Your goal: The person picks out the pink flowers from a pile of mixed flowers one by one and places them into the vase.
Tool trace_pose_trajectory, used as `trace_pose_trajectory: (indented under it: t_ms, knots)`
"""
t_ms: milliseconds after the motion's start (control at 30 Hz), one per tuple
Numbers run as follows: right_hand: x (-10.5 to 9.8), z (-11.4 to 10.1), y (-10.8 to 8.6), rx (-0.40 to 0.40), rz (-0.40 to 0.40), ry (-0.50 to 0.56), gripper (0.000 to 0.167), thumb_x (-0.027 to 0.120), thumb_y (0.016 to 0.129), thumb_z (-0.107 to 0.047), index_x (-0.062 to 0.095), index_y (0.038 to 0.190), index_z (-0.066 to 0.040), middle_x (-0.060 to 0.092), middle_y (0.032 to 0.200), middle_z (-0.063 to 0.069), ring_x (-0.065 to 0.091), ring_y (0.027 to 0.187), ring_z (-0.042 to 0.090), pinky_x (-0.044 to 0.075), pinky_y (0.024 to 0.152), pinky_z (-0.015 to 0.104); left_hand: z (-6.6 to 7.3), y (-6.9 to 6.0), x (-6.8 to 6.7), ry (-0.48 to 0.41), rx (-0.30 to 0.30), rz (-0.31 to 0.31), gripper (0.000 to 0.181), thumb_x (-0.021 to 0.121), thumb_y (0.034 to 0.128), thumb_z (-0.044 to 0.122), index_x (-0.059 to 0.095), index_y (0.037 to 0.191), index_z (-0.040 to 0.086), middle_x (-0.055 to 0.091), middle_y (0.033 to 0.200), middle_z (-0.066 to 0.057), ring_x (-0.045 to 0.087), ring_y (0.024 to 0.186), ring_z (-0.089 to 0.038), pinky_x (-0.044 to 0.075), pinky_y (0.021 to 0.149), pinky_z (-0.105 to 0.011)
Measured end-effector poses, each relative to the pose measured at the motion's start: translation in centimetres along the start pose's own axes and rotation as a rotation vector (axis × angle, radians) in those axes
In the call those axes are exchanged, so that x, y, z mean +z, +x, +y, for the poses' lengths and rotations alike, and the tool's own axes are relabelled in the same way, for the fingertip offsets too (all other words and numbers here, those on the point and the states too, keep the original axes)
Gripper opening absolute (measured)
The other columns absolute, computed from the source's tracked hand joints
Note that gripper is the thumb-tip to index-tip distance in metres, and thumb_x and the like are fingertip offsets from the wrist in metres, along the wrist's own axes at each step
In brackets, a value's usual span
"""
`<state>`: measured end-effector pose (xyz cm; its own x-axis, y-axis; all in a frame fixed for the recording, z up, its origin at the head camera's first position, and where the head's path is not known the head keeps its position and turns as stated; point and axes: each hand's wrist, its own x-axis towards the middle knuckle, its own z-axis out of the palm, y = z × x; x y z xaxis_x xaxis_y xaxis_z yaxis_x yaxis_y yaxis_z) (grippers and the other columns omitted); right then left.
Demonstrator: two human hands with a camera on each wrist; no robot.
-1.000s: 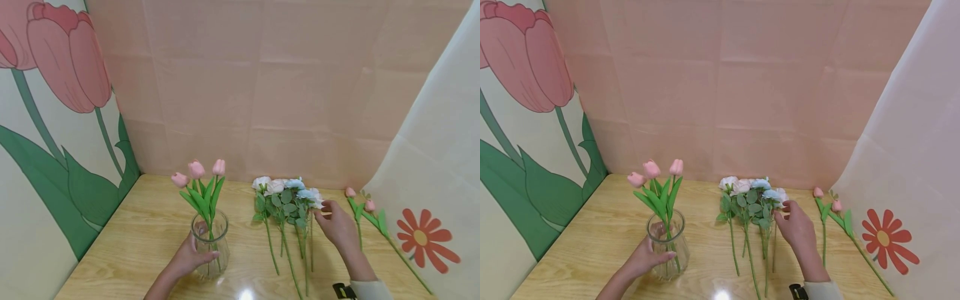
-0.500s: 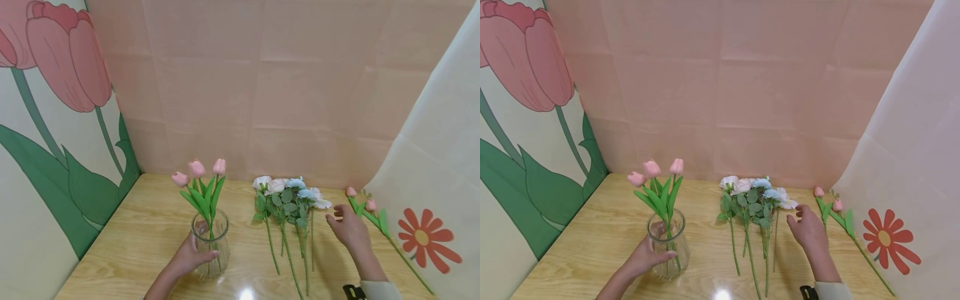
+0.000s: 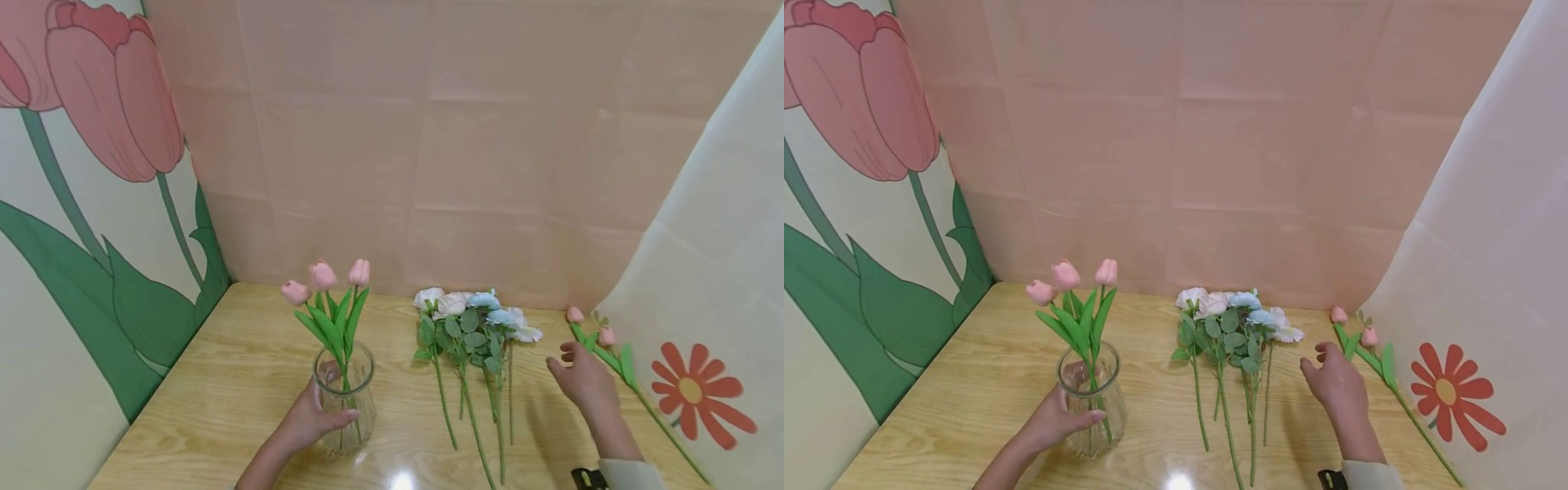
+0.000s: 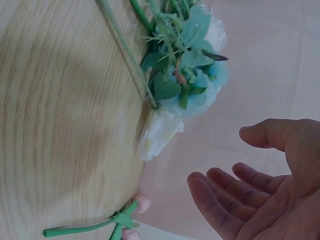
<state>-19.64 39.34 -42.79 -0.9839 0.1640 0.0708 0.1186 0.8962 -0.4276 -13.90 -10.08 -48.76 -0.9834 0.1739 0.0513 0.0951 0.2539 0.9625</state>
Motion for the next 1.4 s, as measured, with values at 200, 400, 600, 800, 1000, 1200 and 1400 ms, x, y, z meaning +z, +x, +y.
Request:
trace_pose_trajectory:
  t_ms: [200,400,600,800,1000,1200,1400]
  knots:
    - [-0.1,1.2,0.5,0.039,-0.019,-0.011,0.066,0.055,0.1,-0.042,0.045,0.137,0.012,0.054,0.132,0.036,0.057,0.11,0.051,0.051,0.079,0.058,0.0,0.0,0.0,0.004,0.002,-0.004,0.1,0.089,0.0758,0.027,0.031,0.156,0.011,0.042,0.156,-0.019,0.033,0.145,-0.046,0.023,0.114,-0.072]
    - [0.2,3.1,1.4,0.071,-0.039,-0.027,0.067,0.053,0.1,-0.043,0.044,0.136,0.013,0.053,0.134,0.035,0.056,0.112,0.051,0.05,0.082,0.058,0.0,0.0,0.0,-0.004,0.004,-0.01,0.1,0.089,0.0758,0.028,0.031,0.156,0.012,0.042,0.156,-0.018,0.033,0.145,-0.046,0.023,0.113,-0.072]
    - [0.7,5.0,1.9,0.08,-0.031,-0.035,0.065,0.055,0.098,-0.041,0.048,0.133,0.013,0.053,0.134,0.036,0.055,0.112,0.054,0.05,0.083,0.06,0.0,0.0,0.0,-0.016,-0.005,-0.02,0.1,0.089,0.0765,0.027,0.03,0.156,0.01,0.041,0.156,-0.02,0.029,0.146,-0.047,0.02,0.114,-0.073]
    - [1.2,6.8,2.4,0.097,-0.056,-0.045,0.067,0.055,0.097,-0.041,0.048,0.132,0.015,0.057,0.126,0.037,0.058,0.108,0.054,0.051,0.079,0.059,0.0,0.1,-0.1,-0.019,-0.011,-0.022,0.101,0.089,0.0761,0.028,0.029,0.156,0.009,0.041,0.156,-0.021,0.029,0.146,-0.048,0.021,0.113,-0.074]
    - [1.6,7.9,3.1,0.135,-0.098,-0.059,0.07,0.056,0.097,-0.043,0.046,0.133,0.017,0.056,0.127,0.037,0.056,0.109,0.054,0.05,0.082,0.061,0.1,0.1,0.0,-0.015,-0.006,-0.019,0.1,0.089,0.0766,0.026,0.03,0.156,0.009,0.041,0.156,-0.021,0.029,0.146,-0.048,0.021,0.113,-0.073]
    - [1.7,8.2,3.4,0.184,-0.142,-0.073,0.075,0.057,0.096,-0.044,0.044,0.136,0.018,0.046,0.136,0.041,0.05,0.115,0.059,0.048,0.088,0.065,0.0,0.1,0.0,-0.018,-0.004,-0.014,0.1,0.089,0.0763,0.026,0.031,0.156,0.009,0.041,0.156,-0.021,0.031,0.145,-0.048,0.021,0.113,-0.073]
    - [2.1,8.7,3.7,0.245,-0.182,-0.072,0.075,0.06,0.095,-0.041,0.042,0.135,0.02,0.046,0.133,0.044,0.051,0.113,0.06,0.049,0.09,0.064,-0.1,0.1,0.0,0.004,-0.007,-0.006,0.1,0.089,0.0759,0.027,0.031,0.156,0.011,0.042,0.156,-0.02,0.033,0.145,-0.047,0.023,0.112,-0.074]
